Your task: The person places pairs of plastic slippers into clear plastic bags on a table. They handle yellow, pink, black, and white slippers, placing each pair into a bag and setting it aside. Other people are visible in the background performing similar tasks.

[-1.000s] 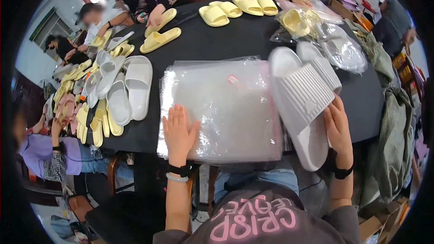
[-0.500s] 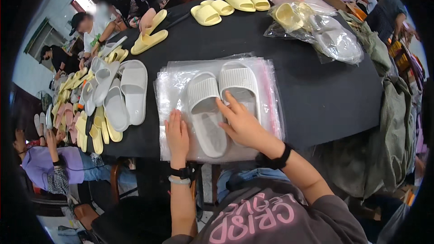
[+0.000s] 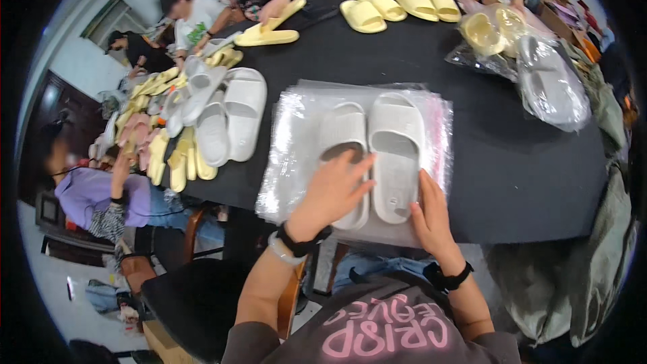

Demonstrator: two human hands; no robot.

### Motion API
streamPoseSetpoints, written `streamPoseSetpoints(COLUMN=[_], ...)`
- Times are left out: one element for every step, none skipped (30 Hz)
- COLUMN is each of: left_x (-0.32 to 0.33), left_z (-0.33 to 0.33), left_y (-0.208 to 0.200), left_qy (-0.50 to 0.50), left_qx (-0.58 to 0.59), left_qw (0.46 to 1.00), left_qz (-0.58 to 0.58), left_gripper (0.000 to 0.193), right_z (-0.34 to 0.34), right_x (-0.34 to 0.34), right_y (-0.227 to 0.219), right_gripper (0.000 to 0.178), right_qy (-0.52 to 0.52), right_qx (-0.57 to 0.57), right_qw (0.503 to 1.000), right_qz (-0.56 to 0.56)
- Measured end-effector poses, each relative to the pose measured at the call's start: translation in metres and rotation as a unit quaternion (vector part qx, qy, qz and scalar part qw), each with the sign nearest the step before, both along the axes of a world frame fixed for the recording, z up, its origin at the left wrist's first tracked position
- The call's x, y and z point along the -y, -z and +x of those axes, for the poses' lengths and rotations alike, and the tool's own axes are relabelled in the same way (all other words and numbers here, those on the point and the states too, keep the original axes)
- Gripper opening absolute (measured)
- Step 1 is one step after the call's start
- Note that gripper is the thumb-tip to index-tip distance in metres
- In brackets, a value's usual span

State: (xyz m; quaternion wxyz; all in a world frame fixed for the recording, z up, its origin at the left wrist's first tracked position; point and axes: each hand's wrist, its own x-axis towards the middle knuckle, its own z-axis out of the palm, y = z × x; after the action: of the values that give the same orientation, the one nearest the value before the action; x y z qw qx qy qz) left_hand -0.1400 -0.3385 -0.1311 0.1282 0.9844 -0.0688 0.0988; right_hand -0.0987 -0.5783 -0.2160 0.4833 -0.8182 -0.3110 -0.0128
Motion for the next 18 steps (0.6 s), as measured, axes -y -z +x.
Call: streamPoseSetpoints(left_x=[0.004, 0.005, 0.004, 0.004, 0.003, 0.002, 0.0, -0.003, -0.008, -0.021, -0.04, -0.057, -0.072, -0.091, -0.114, -0.14, -0.167, -0.197], left_z=[0.01, 0.016, 0.021, 0.025, 0.023, 0.022, 0.021, 0.02, 0.016, 0.015, 0.014, 0.01, 0.01, 0.01, 0.013, 0.015, 0.015, 0.016], left_y=[0.005, 0.007, 0.012, 0.012, 0.01, 0.008, 0.007, 0.003, -0.003, -0.004, -0.003, -0.005, -0.015, -0.029, -0.039, -0.049, -0.06, -0.069], left_qy=[0.004, 0.006, 0.01, 0.017, 0.012, 0.006, 0.0, -0.006, -0.029, -0.043, -0.057, -0.072, -0.111, -0.153, -0.167, -0.181, -0.212, -0.241], left_qx=[-0.008, -0.003, 0.002, 0.007, 0.004, 0.004, 0.004, 0.004, -0.006, 0.017, 0.041, 0.063, 0.041, 0.018, 0.025, 0.032, 0.049, 0.068], left_qw=[0.999, 0.999, 0.999, 0.999, 1.0, 1.0, 1.0, 1.0, 1.0, 0.999, 0.998, 0.995, 0.993, 0.988, 0.986, 0.983, 0.975, 0.967], left_qz=[0.05, 0.048, 0.045, 0.041, 0.026, 0.025, 0.024, 0.023, 0.006, 0.005, 0.005, 0.001, 0.002, 0.005, 0.014, 0.024, 0.036, 0.046], left_gripper=[0.049, 0.049, 0.049, 0.049, 0.047, 0.046, 0.045, 0.044, 0.042, 0.042, 0.041, 0.041, 0.04, 0.04, 0.04, 0.039, 0.04, 0.041], right_z=[0.002, 0.003, 0.004, 0.004, 0.003, 0.002, 0.0, 0.0, 0.0, -0.001, -0.001, -0.001, 0.0, 0.0, 0.0, -0.001, -0.002, -0.002], right_x=[0.002, 0.003, 0.004, 0.005, 0.006, 0.008, 0.009, 0.007, 0.007, 0.008, 0.008, 0.009, 0.01, 0.01, 0.01, 0.01, 0.01, 0.01], right_y=[0.003, 0.003, 0.004, 0.004, 0.003, 0.003, 0.001, 0.002, 0.004, 0.004, 0.003, 0.003, 0.002, 0.001, 0.0, 0.0, -0.001, -0.001], right_gripper=[0.062, 0.062, 0.061, 0.061, 0.061, 0.061, 0.06, 0.061, 0.061, 0.061, 0.062, 0.062, 0.062, 0.062, 0.063, 0.063, 0.063, 0.063], right_qy=[-0.003, -0.008, -0.011, -0.012, -0.013, -0.011, -0.007, -0.009, -0.012, -0.013, -0.013, -0.015, -0.016, -0.019, -0.019, -0.019, -0.019, -0.018], right_qx=[-0.002, -0.004, -0.01, -0.02, -0.031, -0.041, -0.035, -0.024, -0.014, -0.004, 0.004, 0.003, 0.003, 0.002, 0.006, 0.011, 0.015, 0.016], right_qw=[1.0, 1.0, 0.999, 0.999, 0.999, 0.998, 0.999, 1.0, 1.0, 1.0, 1.0, 1.0, 1.0, 0.999, 0.999, 0.999, 0.999, 0.999], right_qz=[0.012, 0.024, 0.038, 0.039, 0.04, 0.039, 0.023, 0.013, 0.001, -0.013, -0.014, -0.019, -0.025, -0.029, -0.036, -0.04, -0.044, -0.046])
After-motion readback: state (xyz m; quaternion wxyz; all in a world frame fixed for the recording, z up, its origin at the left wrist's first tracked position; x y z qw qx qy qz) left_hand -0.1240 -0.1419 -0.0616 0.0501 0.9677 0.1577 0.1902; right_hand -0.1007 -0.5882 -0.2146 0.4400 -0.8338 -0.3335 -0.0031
